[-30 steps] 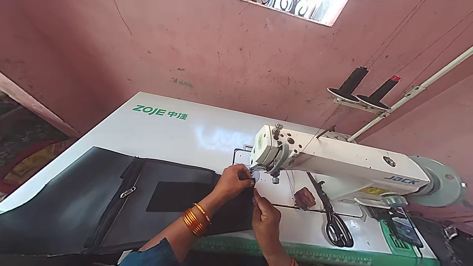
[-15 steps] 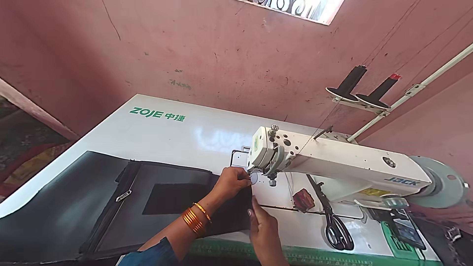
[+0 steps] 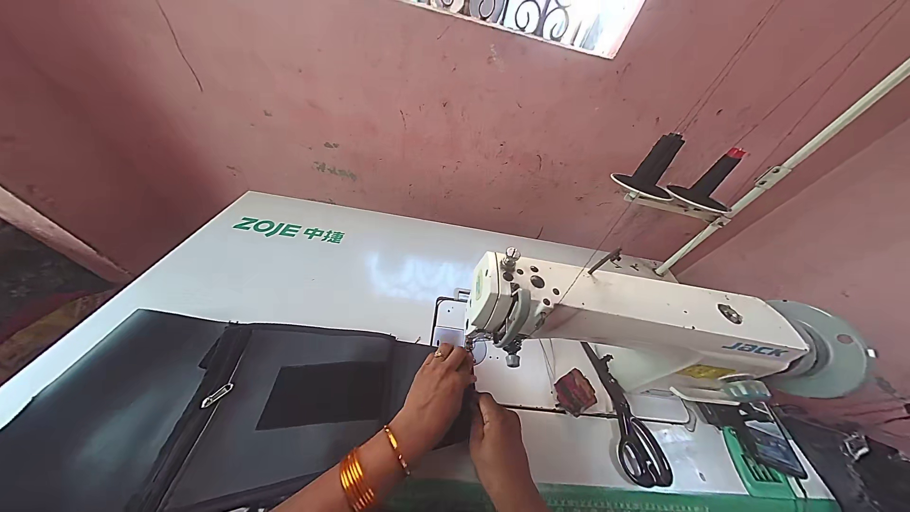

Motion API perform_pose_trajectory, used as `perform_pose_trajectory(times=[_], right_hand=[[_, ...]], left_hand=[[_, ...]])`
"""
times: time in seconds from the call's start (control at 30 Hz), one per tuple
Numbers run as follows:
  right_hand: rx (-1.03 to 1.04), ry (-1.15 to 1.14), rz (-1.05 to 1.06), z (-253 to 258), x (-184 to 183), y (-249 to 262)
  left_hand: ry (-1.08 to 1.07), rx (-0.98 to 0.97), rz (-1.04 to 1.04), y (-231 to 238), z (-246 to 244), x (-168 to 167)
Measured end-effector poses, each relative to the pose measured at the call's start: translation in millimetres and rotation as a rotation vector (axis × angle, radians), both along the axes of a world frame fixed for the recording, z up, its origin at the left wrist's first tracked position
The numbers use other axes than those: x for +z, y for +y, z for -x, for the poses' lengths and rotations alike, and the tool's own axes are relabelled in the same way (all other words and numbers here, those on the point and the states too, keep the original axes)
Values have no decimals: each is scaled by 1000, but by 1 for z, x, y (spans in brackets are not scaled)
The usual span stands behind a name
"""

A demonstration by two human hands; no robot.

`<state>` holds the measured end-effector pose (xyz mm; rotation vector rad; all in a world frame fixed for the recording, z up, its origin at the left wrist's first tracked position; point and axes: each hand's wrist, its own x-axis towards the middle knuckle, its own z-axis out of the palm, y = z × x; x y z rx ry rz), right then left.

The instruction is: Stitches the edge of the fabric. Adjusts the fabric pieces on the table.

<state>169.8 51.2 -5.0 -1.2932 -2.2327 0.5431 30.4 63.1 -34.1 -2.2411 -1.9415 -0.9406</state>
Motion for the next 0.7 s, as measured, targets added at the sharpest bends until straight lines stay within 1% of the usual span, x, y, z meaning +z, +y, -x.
perform_pose_trajectory(times=[0.13,0.33,0.53,0.63,0.67,0.7], right_hand=[[-2,-14,21,5,0,10],[-13,40,-2,8,-4,12],[6,-3,4,16,1,20],[-4,-21,65,13,4,14],[-6,-34,85,12,4,7],[-1,-59,62,9,3,-3]], left_hand=[[-85,-70,40,13,16,3],[-87,-104,-6,18,27,1],[-165,-118,90,26,37,11],[-180,-166,98,7,31,10],[-177,-177,77,-3,26,8],[-162,-172,18,-14,20,3]])
